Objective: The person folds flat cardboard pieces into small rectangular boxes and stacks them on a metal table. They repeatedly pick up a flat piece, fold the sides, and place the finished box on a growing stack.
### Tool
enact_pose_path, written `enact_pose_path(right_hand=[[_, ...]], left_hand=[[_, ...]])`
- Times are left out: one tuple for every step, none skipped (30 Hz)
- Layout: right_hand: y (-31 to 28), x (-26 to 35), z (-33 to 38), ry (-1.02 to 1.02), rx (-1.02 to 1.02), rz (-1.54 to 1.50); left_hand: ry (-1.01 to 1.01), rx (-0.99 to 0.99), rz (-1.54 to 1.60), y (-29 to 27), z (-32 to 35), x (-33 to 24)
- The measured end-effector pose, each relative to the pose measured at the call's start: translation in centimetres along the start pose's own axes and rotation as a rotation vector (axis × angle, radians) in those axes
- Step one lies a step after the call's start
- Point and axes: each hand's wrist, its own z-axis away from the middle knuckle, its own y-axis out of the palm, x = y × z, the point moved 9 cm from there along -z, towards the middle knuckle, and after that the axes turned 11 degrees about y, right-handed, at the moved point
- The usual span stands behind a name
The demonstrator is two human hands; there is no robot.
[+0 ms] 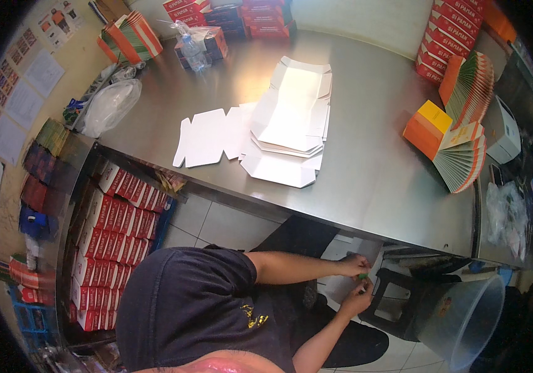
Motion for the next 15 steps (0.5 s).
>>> enact_pose_path(right_hand=[[-0.7,-1.3,-0.4,0.114,-0.051,-0.077],[-1.3,-2.6,-0.6,0.228,-0.101,-0.154],[-1.8,-3.9,-0.7,0.343,-0.150,-0.230],[-1.8,-4.6,-1.0,0.352,-0.149,-0.213],[-1.9,-5.3,-1.2,0.362,-0.149,-0.196],[-1.8,-5.9,-1.4,0.372,-0.148,-0.179],[-1.5,-6.2,-1.4,0.330,-0.181,-0.216],[-0.9,-6.7,-1.5,0.299,-0.173,-0.300],[-0.3,-7.3,-1.6,0.267,-0.165,-0.384],[0.0,-6.9,-1.6,0.233,-0.147,-0.469],[0.9,-7.6,-1.7,0.322,-0.050,-0.555],[1.8,-8.2,-1.7,0.412,0.049,-0.639],[2.7,-8.3,-1.4,0.500,0.150,-0.721],[2.7,-7.8,-1.3,0.479,0.149,-0.758],[2.9,-7.3,-1.1,0.458,0.147,-0.795]], left_hand=[[0.008,0.053,0.057,0.6,0.5,-0.6],[0.017,0.105,0.114,1.0,0.8,-1.2],[-0.024,0.144,0.130,1.4,1.3,-1.3],[-0.064,0.185,0.149,2.1,1.7,-0.8],[-0.104,0.225,0.167,2.8,2.1,-0.4],[-0.079,0.229,0.160,2.9,2.3,-0.4],[-0.055,0.231,0.155,3.0,2.5,-0.5],[-0.030,0.243,0.150,3.2,2.6,-0.9],[-0.018,0.225,0.111,3.2,2.7,-1.2],[-0.007,0.197,0.071,2.7,2.7,-1.5],[0.004,0.170,0.031,2.3,2.8,-1.9],[-0.016,0.134,0.091,2.0,2.8,-1.8],[-0.034,0.096,0.152,1.7,2.6,-1.3],[-0.052,0.057,0.213,1.5,2.5,-0.7],[-0.069,0.094,0.192,1.6,2.4,-0.2]])
